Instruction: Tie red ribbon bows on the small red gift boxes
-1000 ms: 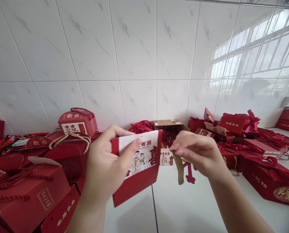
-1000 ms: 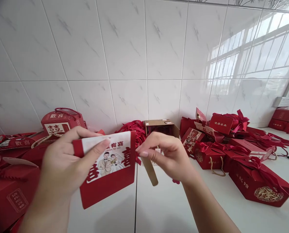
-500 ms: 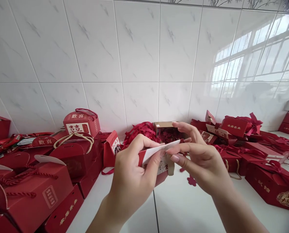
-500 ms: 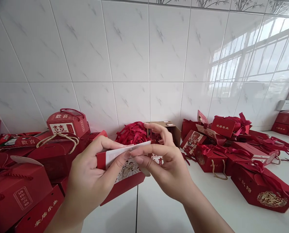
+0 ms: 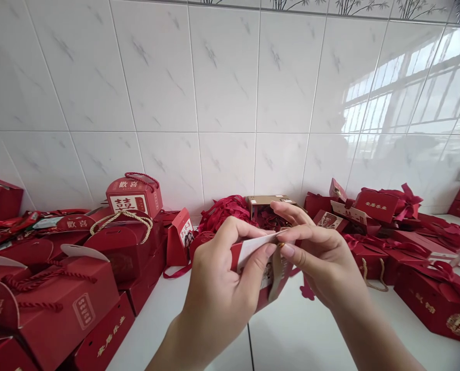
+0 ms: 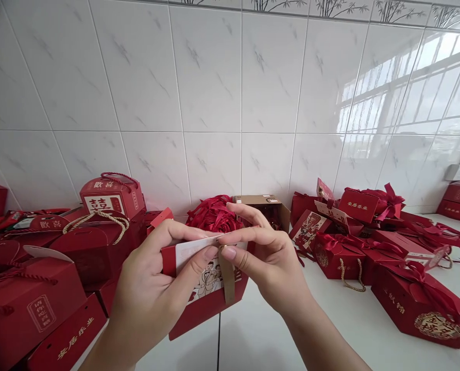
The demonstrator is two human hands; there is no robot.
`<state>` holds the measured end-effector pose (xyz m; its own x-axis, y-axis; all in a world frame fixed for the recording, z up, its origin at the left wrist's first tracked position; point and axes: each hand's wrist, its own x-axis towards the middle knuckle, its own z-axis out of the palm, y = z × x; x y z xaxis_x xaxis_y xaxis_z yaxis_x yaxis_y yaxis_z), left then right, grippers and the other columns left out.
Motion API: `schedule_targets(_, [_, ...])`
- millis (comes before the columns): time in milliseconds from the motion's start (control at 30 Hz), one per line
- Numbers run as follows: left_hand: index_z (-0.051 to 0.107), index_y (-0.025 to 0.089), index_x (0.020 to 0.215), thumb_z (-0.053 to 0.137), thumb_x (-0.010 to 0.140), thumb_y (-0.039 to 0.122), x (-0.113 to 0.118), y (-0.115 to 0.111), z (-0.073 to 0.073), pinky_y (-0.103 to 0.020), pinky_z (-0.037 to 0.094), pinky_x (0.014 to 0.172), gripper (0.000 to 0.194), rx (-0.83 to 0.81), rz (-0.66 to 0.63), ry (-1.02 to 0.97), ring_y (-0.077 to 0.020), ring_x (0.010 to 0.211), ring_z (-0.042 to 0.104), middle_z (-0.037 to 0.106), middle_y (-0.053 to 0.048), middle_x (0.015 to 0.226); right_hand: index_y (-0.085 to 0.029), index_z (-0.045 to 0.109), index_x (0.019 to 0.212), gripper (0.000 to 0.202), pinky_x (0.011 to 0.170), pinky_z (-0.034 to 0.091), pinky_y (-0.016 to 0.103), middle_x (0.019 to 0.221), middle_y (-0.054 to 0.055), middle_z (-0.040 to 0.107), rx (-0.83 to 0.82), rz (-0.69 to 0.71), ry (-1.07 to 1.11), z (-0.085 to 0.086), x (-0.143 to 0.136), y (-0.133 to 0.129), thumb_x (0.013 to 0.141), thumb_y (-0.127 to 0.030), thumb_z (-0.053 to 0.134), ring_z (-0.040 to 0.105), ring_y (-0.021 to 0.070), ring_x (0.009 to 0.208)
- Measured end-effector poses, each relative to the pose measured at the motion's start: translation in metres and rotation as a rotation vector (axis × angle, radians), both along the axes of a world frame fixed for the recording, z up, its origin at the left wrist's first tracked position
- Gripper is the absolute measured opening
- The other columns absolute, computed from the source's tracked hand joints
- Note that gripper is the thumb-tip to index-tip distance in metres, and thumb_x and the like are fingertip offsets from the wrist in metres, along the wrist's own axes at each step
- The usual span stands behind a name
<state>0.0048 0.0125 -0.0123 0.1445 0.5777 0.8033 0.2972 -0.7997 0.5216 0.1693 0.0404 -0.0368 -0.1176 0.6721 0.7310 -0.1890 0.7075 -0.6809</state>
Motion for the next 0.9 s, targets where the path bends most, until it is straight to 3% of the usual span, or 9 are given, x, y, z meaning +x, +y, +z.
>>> schedule_targets(200, [0.056,0.022,0.087,0.061,0.085,0.015,0.002,0.001,-0.002,-0.024,0.055,0.073,0.010,0.012,-0.018,-0.014,-0.0138,0.088,0.067,0.069,0.000,0.095,-0.035,0.074,0.086,0.019,0.099,0.049,0.037,0.122,0.000,0.059,0.007,0.010,0.064,-0.003,-0.004,0.001,0.079,-0.017,0.072,0.049,0.0206,0.124])
schedule_targets(367, [0.054,0.024,0.090,0.057,0.087,0.013,0.003,0.003,-0.004,-0.025,0.051,0.086,0.011,0.046,-0.042,0.013,-0.0125,0.099,0.062,0.063,0.001,0.101,-0.036,0.059,0.116,0.049,0.081,0.056,0.031,0.112,0.003,0.062,-0.107,0.045,0.144,0.000,-0.006,0.000,0.074,-0.020,0.077,0.062,0.0172,0.099])
schedule_targets(533, [0.052,0.024,0.095,0.052,0.090,0.014,0.000,0.008,-0.004,-0.027,0.049,0.090,0.011,0.095,-0.128,0.068,-0.0133,0.102,0.060,0.061,-0.001,0.101,-0.023,0.061,0.082,0.019,0.057,0.053,0.021,0.079,0.000,0.063,-0.190,0.151,0.160,0.000,-0.003,0.001,0.073,-0.021,0.077,0.060,0.0109,0.068])
schedule_targets(633, [0.049,0.023,0.095,0.066,0.082,0.022,0.002,0.011,-0.005,-0.027,0.053,0.079,0.021,0.075,-0.102,0.084,-0.0161,0.100,0.061,0.059,-0.003,0.104,-0.022,0.057,0.078,0.021,0.051,0.050,0.020,0.075,-0.001,0.061,-0.157,0.085,0.198,-0.002,-0.005,0.000,0.072,-0.021,0.077,0.058,0.0112,0.064])
schedule_targets(733, [0.045,0.024,0.094,0.078,0.070,0.028,0.005,0.014,-0.007,-0.027,0.053,0.069,0.041,0.032,0.043,0.081,-0.0187,0.095,0.062,0.059,-0.004,0.104,-0.022,0.056,0.079,0.021,0.049,0.048,0.021,0.074,-0.002,0.059,-0.085,-0.040,0.183,-0.002,-0.008,-0.002,0.073,-0.023,0.076,0.056,0.0112,0.062])
schedule_targets(900, [0.048,0.023,0.097,0.068,0.078,0.026,0.003,0.019,-0.006,-0.033,0.051,0.075,0.028,0.117,0.206,0.181,-0.0190,0.088,0.061,0.061,-0.004,0.095,-0.022,0.056,0.077,0.019,0.051,0.047,0.022,0.071,-0.001,0.058,0.074,-0.292,0.083,0.003,-0.008,-0.006,0.073,-0.023,0.074,0.054,0.0113,0.061])
